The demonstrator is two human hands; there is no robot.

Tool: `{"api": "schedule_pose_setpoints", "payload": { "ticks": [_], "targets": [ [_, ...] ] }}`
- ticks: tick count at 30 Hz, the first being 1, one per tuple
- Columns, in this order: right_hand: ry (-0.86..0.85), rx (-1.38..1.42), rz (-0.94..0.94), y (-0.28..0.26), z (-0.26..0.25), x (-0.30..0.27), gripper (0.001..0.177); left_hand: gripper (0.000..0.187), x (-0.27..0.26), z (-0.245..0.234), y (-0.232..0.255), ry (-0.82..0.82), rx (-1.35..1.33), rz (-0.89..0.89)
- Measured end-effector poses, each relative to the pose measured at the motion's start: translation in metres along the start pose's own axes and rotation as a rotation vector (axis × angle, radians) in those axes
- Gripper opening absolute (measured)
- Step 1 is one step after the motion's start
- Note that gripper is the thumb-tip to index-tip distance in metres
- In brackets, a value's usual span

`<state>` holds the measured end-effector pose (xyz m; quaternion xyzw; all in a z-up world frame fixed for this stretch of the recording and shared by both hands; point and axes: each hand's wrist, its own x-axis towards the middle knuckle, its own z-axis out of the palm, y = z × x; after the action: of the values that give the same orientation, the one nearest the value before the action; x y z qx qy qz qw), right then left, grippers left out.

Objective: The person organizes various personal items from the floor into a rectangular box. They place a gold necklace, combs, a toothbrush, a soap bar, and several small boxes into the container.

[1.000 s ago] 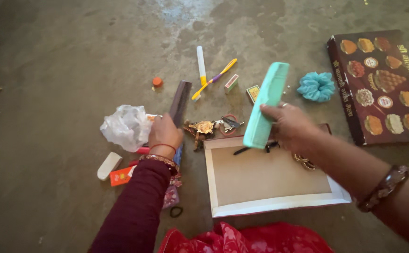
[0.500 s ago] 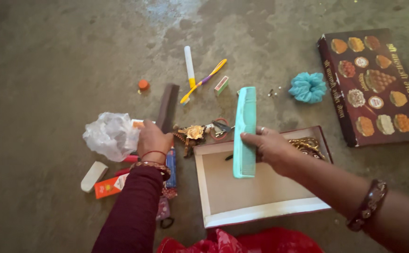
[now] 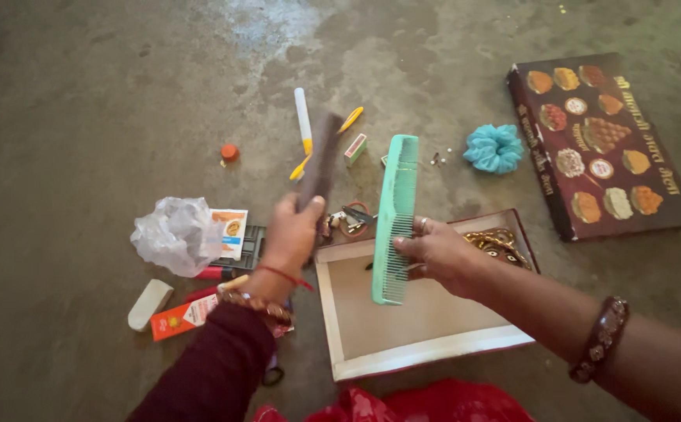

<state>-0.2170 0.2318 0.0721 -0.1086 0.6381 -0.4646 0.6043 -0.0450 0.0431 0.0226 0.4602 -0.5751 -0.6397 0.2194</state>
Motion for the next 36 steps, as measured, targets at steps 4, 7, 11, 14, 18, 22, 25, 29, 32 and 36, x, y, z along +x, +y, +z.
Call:
{"api": "schedule_pose_setpoints", "payload": {
  "ticks": [4,7,11,14,18,22,25,29,32,36],
  "targets": [
    [-0.003,0.043,0.012,-0.001,-0.002,-0.003,0.027,0.030,-0.029,0.034,-0.007,-0.068,-0.063,0.070],
    [-0.040,0.091,-0.017,-0.004,-0.003,-0.007,0.027,0.028,-0.055,0.048,-0.001,-0.184,-0.238,0.120],
    [-0.098,0.198,-0.055,-0.006,-0.003,-0.015,0.032,0.030,-0.088,0.054,0.025,-0.185,0.020,0.075],
    [-0.080,0.226,-0.061,-0.008,-0.004,-0.021,0.037,0.037,-0.106,0.058,0.046,-0.089,0.290,0.102],
    [-0.064,0.251,-0.087,-0.009,-0.006,-0.029,0.040,0.058,-0.121,0.066,0.060,-0.164,0.269,0.287],
    [-0.079,0.177,-0.091,-0.010,-0.010,-0.035,0.043,0.072,-0.125,0.073,0.058,-0.233,0.279,0.199],
    [-0.048,0.162,-0.095,-0.014,-0.019,-0.039,0.043,0.067,-0.117,0.074,0.054,-0.290,0.340,0.248],
    [0.090,0.232,-0.178,-0.035,-0.053,-0.031,0.049,0.072,-0.107,0.065,0.046,-0.382,0.373,0.293],
    [0.191,0.281,-0.156,-0.046,-0.097,-0.024,0.053,0.069,-0.102,0.052,0.036,-0.470,0.452,0.191],
    [0.147,0.160,-0.066,-0.029,-0.140,-0.023,0.042,0.065,-0.100,0.044,0.021,-0.613,0.457,0.222]
  ]
}}
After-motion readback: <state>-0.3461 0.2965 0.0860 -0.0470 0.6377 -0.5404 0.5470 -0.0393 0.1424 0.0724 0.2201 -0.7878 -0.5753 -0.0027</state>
